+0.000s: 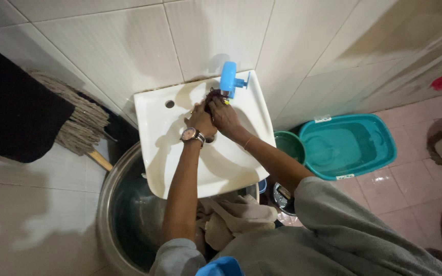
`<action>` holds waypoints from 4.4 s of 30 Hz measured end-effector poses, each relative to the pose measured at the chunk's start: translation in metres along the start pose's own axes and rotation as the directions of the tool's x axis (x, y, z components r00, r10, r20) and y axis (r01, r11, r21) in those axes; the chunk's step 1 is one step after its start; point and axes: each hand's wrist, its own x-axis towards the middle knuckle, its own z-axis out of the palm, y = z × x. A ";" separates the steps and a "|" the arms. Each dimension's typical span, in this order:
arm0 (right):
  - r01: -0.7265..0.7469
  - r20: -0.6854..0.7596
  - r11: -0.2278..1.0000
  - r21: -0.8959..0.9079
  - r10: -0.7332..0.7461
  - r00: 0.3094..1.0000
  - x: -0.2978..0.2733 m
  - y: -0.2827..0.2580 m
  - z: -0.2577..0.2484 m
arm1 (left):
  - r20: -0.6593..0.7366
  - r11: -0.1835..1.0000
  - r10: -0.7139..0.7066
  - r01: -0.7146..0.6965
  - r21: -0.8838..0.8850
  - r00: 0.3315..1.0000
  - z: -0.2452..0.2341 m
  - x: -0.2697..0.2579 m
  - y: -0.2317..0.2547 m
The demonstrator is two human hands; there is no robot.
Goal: The person scrubs a white bathroom sink basin with a dark cloth, repeatedly wiping the basin interior, rim, and faucet area. The person also wipes the surrounding tiled wall and countertop edges. A blue soap dispenser sits on the sink and is moved aside during cleaning.
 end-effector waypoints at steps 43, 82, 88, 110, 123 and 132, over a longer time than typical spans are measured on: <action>-0.088 0.112 0.974 -0.209 0.113 0.987 0.039 0.022 0.028 | -0.063 0.970 0.217 -0.222 -0.100 0.974 0.008 0.008 -0.031; 0.227 -0.038 0.974 -0.011 -0.228 0.973 0.036 -0.050 0.055 | -0.349 0.984 -0.080 0.130 0.121 0.934 -0.010 -0.104 -0.133; 0.214 -0.087 0.974 -0.079 -0.221 0.971 0.049 -0.078 0.081 | -0.323 0.989 -0.104 0.133 0.066 0.941 -0.018 -0.108 -0.127; 0.423 0.081 0.849 0.316 -0.468 0.880 0.001 -0.141 0.067 | -0.670 0.950 -0.163 -0.069 -0.306 0.724 -0.036 -0.115 -0.156; 0.332 0.106 0.931 0.154 -0.349 0.931 0.100 -0.115 0.108 | -0.639 0.975 -0.132 -0.018 -0.223 0.758 -0.023 -0.107 -0.157; 0.502 -0.127 0.790 0.350 -0.492 0.862 0.007 -0.146 0.091 | -0.730 0.966 -0.129 -0.083 -0.247 0.671 -0.017 -0.092 -0.180</action>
